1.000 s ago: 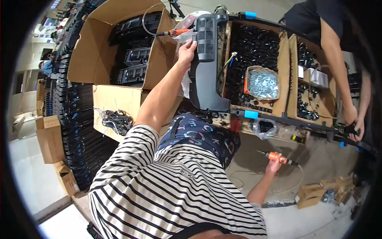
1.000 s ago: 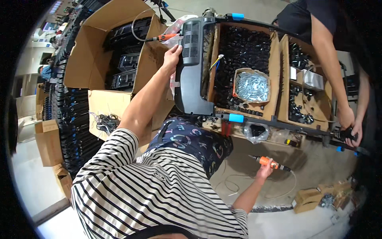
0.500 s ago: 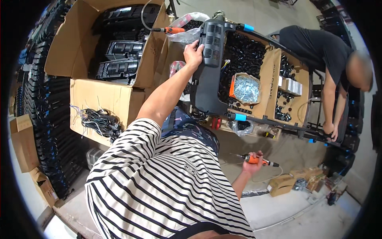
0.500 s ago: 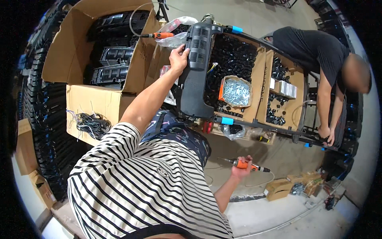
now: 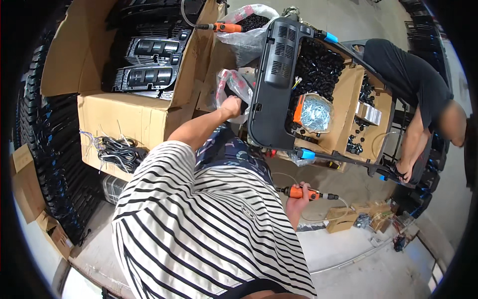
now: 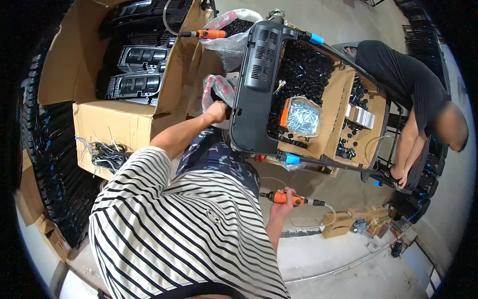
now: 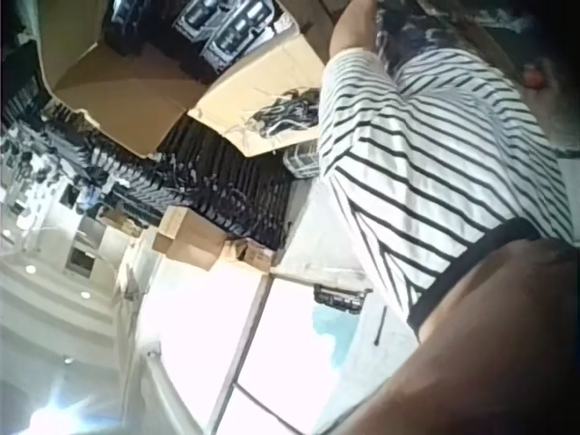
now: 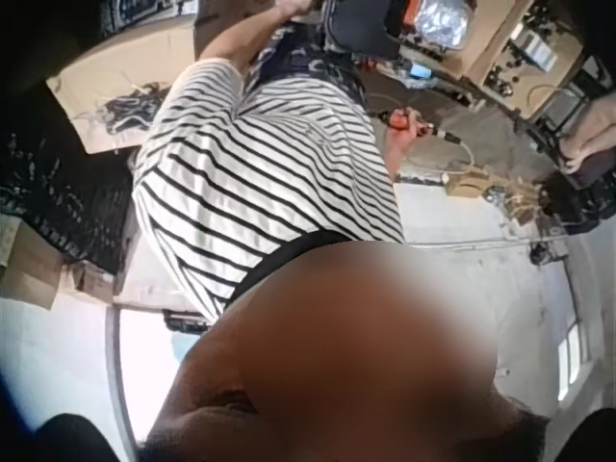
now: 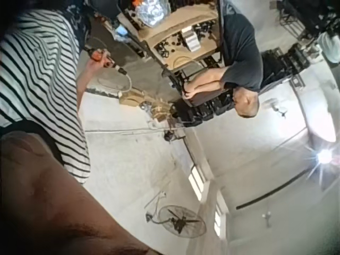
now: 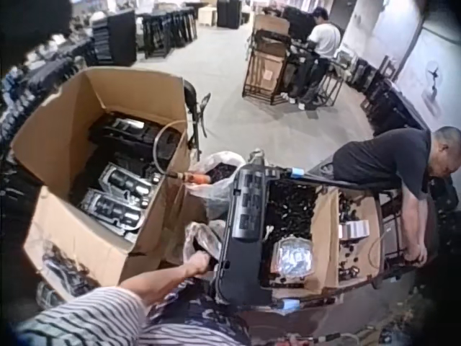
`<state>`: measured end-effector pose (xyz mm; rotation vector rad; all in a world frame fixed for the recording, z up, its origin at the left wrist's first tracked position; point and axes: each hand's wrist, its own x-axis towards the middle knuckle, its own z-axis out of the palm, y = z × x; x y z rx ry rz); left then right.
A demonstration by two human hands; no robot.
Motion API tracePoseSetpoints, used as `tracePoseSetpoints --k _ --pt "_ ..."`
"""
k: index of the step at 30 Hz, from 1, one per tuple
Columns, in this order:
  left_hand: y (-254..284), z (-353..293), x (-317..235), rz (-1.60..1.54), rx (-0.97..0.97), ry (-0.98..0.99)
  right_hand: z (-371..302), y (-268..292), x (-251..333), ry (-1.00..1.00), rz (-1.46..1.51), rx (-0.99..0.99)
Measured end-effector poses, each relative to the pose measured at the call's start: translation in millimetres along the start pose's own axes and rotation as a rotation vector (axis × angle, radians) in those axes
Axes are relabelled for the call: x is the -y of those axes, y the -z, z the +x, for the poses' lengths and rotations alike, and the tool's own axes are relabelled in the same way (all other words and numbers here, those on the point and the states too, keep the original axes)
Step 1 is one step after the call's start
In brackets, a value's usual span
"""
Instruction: Assembling components by inserting screws into plastic housings using a power drill.
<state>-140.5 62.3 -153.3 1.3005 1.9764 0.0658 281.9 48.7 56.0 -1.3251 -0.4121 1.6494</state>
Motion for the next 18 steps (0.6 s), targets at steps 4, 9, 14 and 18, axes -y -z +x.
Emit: tracePoseSetpoints --k 4,9,14,18 --pt "-41 16 8 0.121 -0.218 -0.055 -17 -24 3 -0.02 -0.074 -0.074" --pt "-53 23 13 0.109 -0.067 -0.076 -26 -43 0 -0.024 -0.156 -0.182" --pt "-47 34 29 -0.067 -0.039 -0.113 -23 -73 3 0.034 -0.151 -0.235" --pt "-26 33 33 -0.281 -0.118 -0.191 -17 -89 15 0.149 -0.172 -0.193"
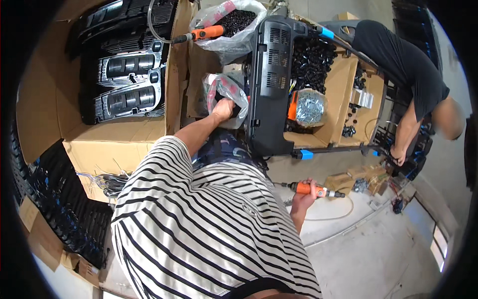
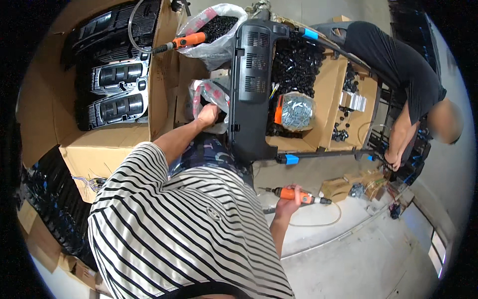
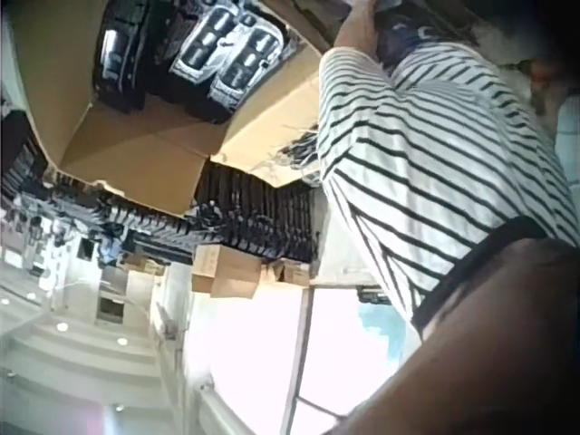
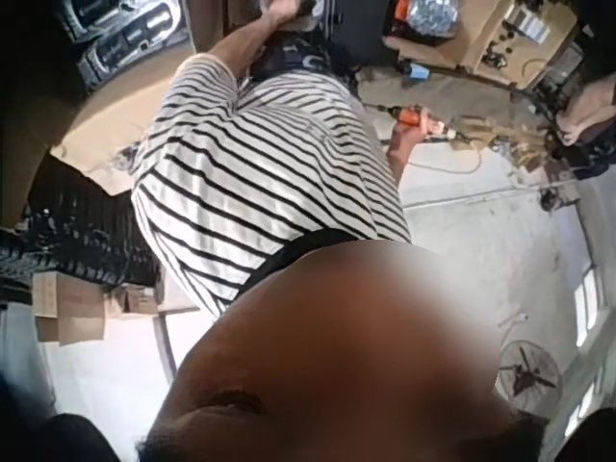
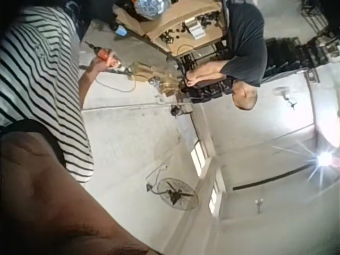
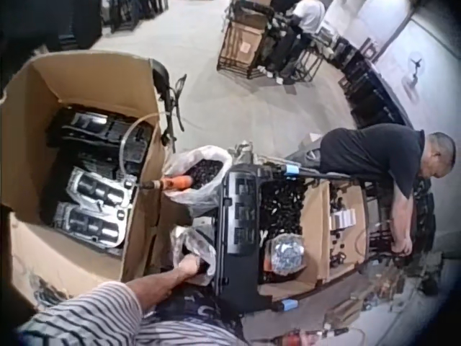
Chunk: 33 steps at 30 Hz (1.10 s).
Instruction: Assembling components by inserting screws into plastic housings using a power drill.
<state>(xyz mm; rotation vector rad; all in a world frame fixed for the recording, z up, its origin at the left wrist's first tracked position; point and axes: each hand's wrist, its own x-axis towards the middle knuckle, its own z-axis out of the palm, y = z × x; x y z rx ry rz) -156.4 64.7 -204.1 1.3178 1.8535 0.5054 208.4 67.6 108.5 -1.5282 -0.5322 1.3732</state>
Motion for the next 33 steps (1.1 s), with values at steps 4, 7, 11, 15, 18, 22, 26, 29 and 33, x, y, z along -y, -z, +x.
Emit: tracePoseSetpoints --k 4,7,11,15,18,22,26,29,33 --pt "15 -11 -13 -0.363 -0.066 0.083 9 -14 26 0.102 0.038 -0.044" --pt "31 -15 -1 -0.882 0.119 0.298 11 -49 66 0.121 0.081 -0.05" --pt "68 -29 -12 -1.769 0.631 0.445 2 -88 116 0.285 0.086 0.109" --pt "139 -66 -88 -1.956 0.668 0.195 -17 -131 153 0.42 0.111 0.35" --pt "166 -80 -139 -1.779 0.452 0.236 -27 -153 165 0.46 0.227 0.592" --pt "184 -98 -199 -1.714 0.323 0.025 -37 -172 162 0.565 0.163 0.92" --pt "182 -117 -239 -1.832 0.413 -0.168 -46 -179 151 0.627 0.165 0.988" --pt "171 -132 -262 -1.782 0.255 -0.088 -46 -182 141 0.617 0.236 1.014" --pt "163 -143 -268 -1.939 0.267 -0.078 -50 -186 131 0.64 0.292 1.069"
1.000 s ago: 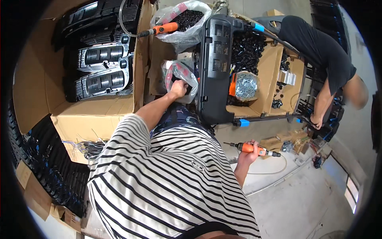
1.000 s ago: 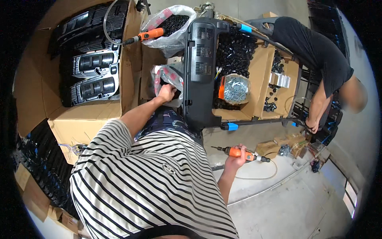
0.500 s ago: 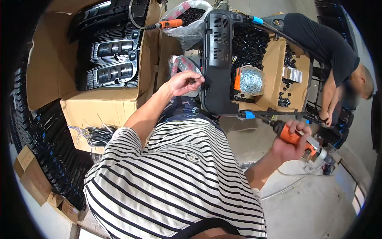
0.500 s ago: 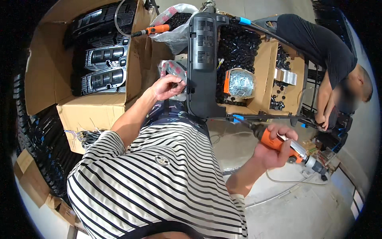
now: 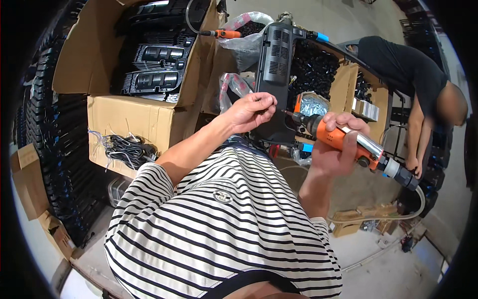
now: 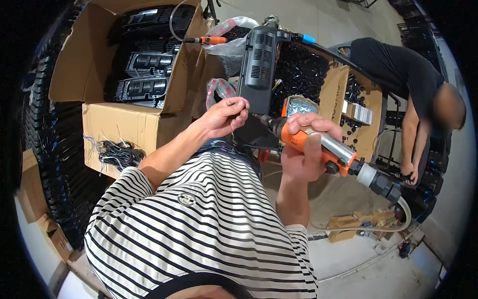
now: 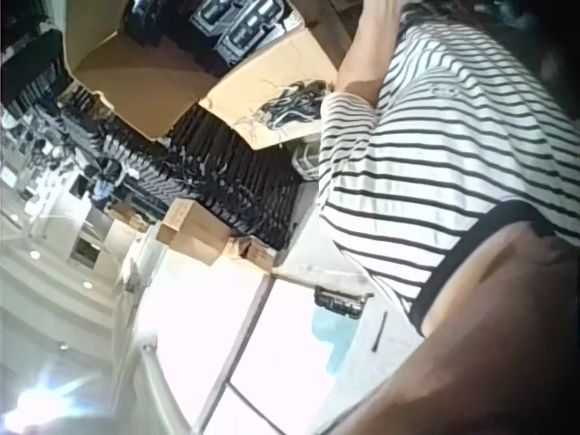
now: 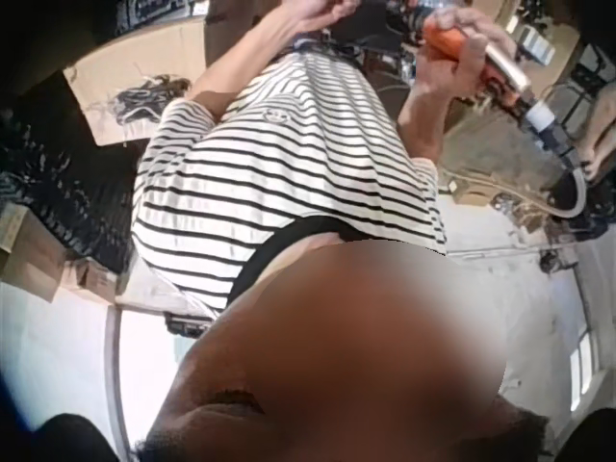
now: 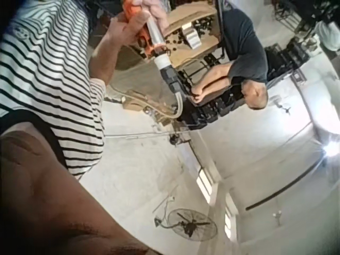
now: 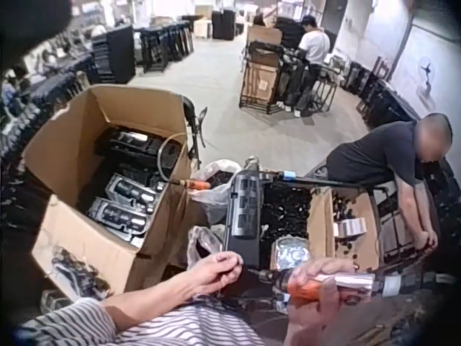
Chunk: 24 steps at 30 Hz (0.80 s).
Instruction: Assembling components by inserting screws into plastic housings using a power drill.
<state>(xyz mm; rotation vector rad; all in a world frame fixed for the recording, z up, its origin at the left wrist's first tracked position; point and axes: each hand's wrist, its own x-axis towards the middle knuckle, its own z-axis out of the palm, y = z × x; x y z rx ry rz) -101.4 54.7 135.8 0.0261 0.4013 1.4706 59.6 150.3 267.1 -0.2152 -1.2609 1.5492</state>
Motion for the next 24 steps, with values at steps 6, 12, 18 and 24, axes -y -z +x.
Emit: tracePoseSetpoints --k 6,12,18,24 --pt "-3 -4 1 0.005 0.004 0.003 1 -16 -12 0.012 -0.012 0.024" --pt "9 2 -15 -0.007 0.008 0.012 10 -28 -35 0.012 -0.088 -0.01" --pt "28 20 -22 -0.075 -0.102 0.094 14 -20 -83 -0.038 -0.095 -0.152" --pt "90 47 -22 0.326 -0.452 0.024 36 -12 -138 -0.083 -0.107 -0.304"
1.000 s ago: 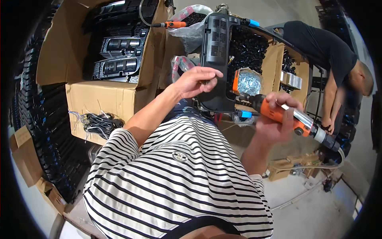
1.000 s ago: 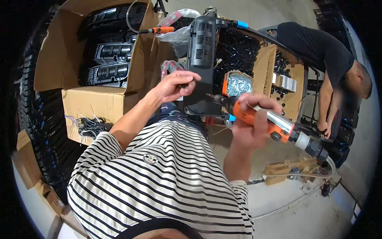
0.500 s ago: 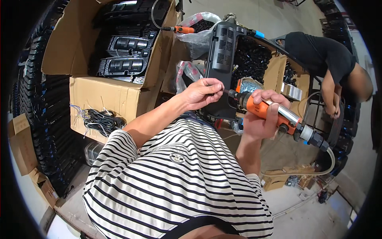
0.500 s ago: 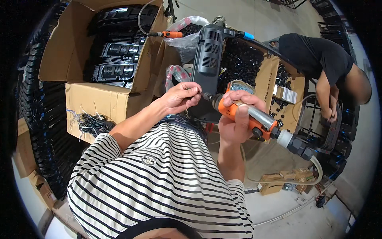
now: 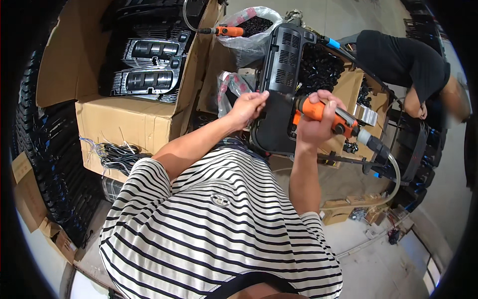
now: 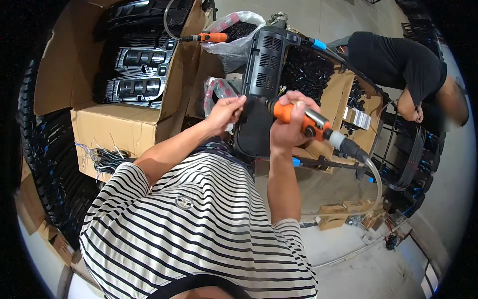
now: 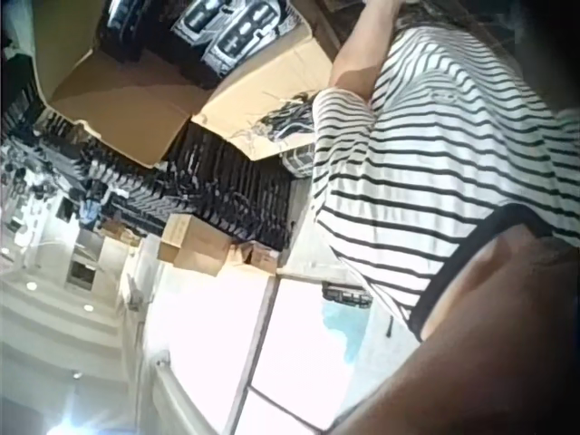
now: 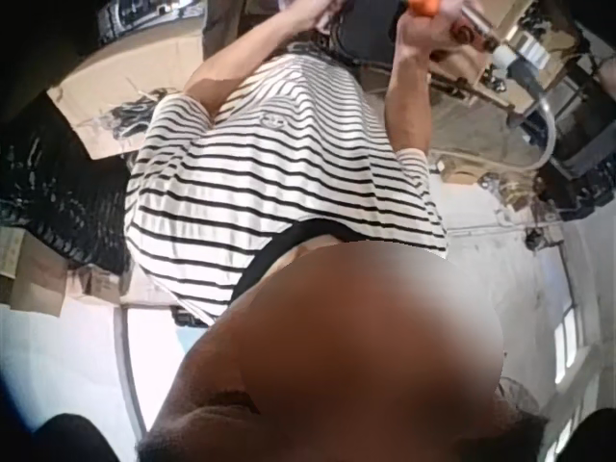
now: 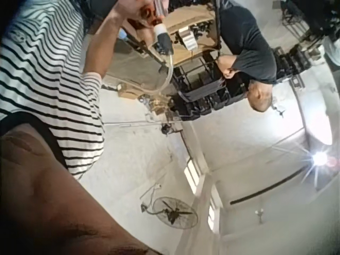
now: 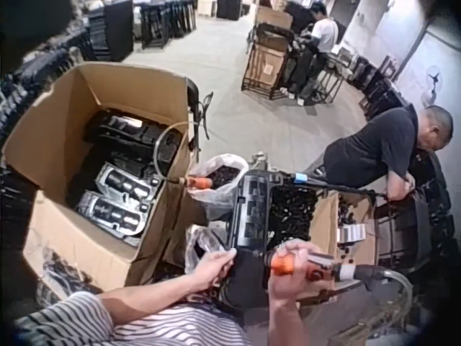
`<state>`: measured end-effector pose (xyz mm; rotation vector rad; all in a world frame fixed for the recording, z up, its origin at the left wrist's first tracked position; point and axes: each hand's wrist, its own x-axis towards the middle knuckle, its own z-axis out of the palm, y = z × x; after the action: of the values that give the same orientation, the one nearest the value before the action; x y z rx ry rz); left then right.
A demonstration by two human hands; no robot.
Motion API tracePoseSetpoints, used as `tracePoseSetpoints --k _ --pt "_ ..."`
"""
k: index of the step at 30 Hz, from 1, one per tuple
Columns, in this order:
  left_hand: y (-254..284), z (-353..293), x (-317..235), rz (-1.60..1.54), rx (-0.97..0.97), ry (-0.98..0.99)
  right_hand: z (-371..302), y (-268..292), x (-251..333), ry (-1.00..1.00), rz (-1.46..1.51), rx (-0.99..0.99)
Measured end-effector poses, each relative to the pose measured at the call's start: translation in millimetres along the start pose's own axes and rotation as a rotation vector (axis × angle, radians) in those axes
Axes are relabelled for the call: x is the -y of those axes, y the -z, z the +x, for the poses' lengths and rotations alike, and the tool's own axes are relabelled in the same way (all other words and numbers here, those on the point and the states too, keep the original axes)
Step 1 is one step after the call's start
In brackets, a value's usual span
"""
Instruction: Assembling components by inserting screws into plastic housings using a power drill.
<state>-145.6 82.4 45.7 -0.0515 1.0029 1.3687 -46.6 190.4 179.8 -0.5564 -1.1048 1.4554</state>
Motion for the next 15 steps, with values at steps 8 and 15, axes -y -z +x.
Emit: tracePoseSetpoints --k 8,15 --pt "11 35 4 0.938 -0.33 -0.366 21 -10 -48 -0.006 -0.146 -0.034" --pt "15 40 6 0.842 -0.279 -0.357 22 -13 -72 0.037 -0.137 0.033"
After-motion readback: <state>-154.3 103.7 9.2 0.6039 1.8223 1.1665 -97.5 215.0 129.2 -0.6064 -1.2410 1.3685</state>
